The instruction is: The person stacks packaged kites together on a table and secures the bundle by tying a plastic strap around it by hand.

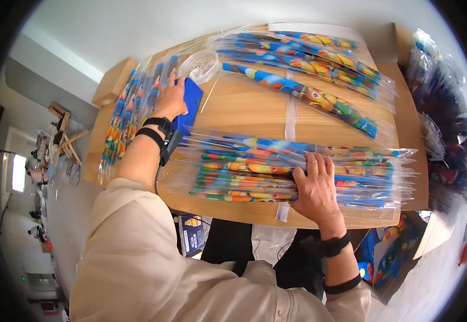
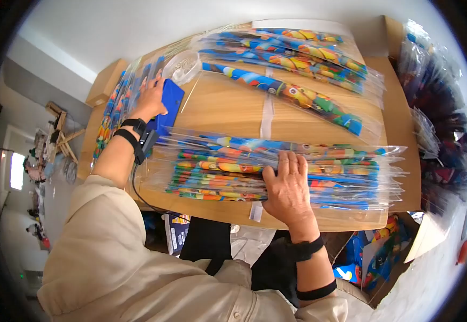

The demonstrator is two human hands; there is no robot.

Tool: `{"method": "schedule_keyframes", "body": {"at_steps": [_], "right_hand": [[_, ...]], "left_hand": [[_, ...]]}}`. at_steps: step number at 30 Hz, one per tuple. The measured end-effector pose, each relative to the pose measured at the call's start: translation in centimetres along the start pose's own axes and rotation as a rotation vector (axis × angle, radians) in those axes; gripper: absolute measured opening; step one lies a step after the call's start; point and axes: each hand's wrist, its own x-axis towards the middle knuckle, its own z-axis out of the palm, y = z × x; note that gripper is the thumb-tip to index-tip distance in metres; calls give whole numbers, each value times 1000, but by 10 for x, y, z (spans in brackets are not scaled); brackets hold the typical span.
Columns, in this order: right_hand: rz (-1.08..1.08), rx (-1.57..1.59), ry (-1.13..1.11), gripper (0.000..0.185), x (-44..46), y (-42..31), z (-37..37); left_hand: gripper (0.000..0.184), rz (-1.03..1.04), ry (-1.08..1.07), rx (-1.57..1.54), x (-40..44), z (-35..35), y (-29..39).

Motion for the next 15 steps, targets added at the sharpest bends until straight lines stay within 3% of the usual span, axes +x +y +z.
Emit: {"method": "schedule_keyframes", "body": {"at_steps": [3, 5, 7, 9, 11, 12, 13, 15], "right_hand": [[10, 7, 1, 32, -2, 1, 1], [28, -8, -4, 30, -2, 2, -1], [22, 31, 7, 28, -4, 2, 0], [39, 7, 35, 26, -5, 5, 3], [9, 9, 0, 25, -5, 6, 3], [13, -4, -28, 25, -5, 6, -1], [48, -23, -34, 25, -6, 6, 0], [24, -32, -26, 26, -8, 7, 4]], "left_hand": [[108, -17, -18, -54, 6, 8, -15], [109, 69, 95, -39, 5, 13, -15], [111, -134, -75, 19, -7, -15, 10], [104, -163, -172, 139, -4, -30, 38], [94, 144, 106, 179, 11, -16, 56], [82, 231, 97, 99, 12, -26, 84], [82, 269, 95, 84, 20, -22, 110], [79, 608, 153, 70, 35, -17, 163]]}}
